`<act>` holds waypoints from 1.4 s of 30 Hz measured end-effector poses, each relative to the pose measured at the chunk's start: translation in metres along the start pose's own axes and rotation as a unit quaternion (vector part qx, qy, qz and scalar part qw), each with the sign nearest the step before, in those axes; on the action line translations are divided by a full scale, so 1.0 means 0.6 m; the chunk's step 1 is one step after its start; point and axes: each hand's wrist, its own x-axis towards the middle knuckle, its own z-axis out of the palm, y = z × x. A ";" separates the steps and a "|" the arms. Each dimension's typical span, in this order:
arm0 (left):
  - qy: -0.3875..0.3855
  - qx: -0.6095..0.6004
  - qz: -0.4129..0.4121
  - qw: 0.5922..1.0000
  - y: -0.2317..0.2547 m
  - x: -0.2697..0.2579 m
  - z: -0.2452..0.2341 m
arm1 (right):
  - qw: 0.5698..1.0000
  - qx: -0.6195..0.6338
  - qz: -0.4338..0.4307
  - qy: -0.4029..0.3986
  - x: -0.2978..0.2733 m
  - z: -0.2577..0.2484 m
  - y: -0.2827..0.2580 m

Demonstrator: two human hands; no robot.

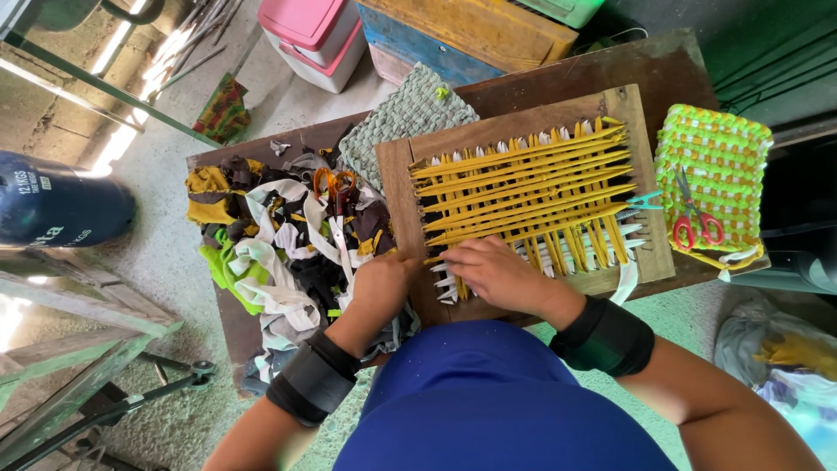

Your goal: Weaving strips of fabric through a wooden loom to create a hand-made rug.

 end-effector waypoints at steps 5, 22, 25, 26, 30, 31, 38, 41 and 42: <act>-0.045 -0.046 -0.030 0.997 0.020 0.008 -0.025 | 0.999 0.007 0.001 -0.033 0.004 0.000 -0.012; -0.157 -0.393 -0.138 0.895 -0.012 0.016 0.048 | 0.994 0.073 0.064 -0.046 0.010 0.015 0.001; -0.132 -0.392 -0.124 0.902 0.001 0.013 0.031 | 0.995 0.080 0.057 -0.015 0.011 0.022 0.007; -0.131 -0.350 -0.096 0.922 0.008 0.013 0.016 | 0.995 0.083 0.054 -0.013 0.012 0.022 0.009; -0.203 -0.266 -0.054 0.941 0.031 0.009 -0.022 | 0.992 0.095 0.077 -0.040 0.018 0.019 0.011; -0.202 -0.266 -0.053 0.941 0.038 0.005 -0.026 | 0.992 0.094 0.077 -0.040 0.022 0.009 0.007; -0.179 -0.284 0.142 0.931 0.083 -0.008 -0.092 | 0.988 0.109 0.015 -0.108 0.018 -0.019 0.004; -0.211 -0.293 0.163 0.918 0.082 -0.006 -0.148 | 0.986 0.114 -0.006 -0.124 0.005 -0.030 0.018; -0.253 -0.287 0.150 0.912 0.082 -0.007 -0.171 | 0.984 0.120 -0.011 -0.133 -0.002 -0.036 0.020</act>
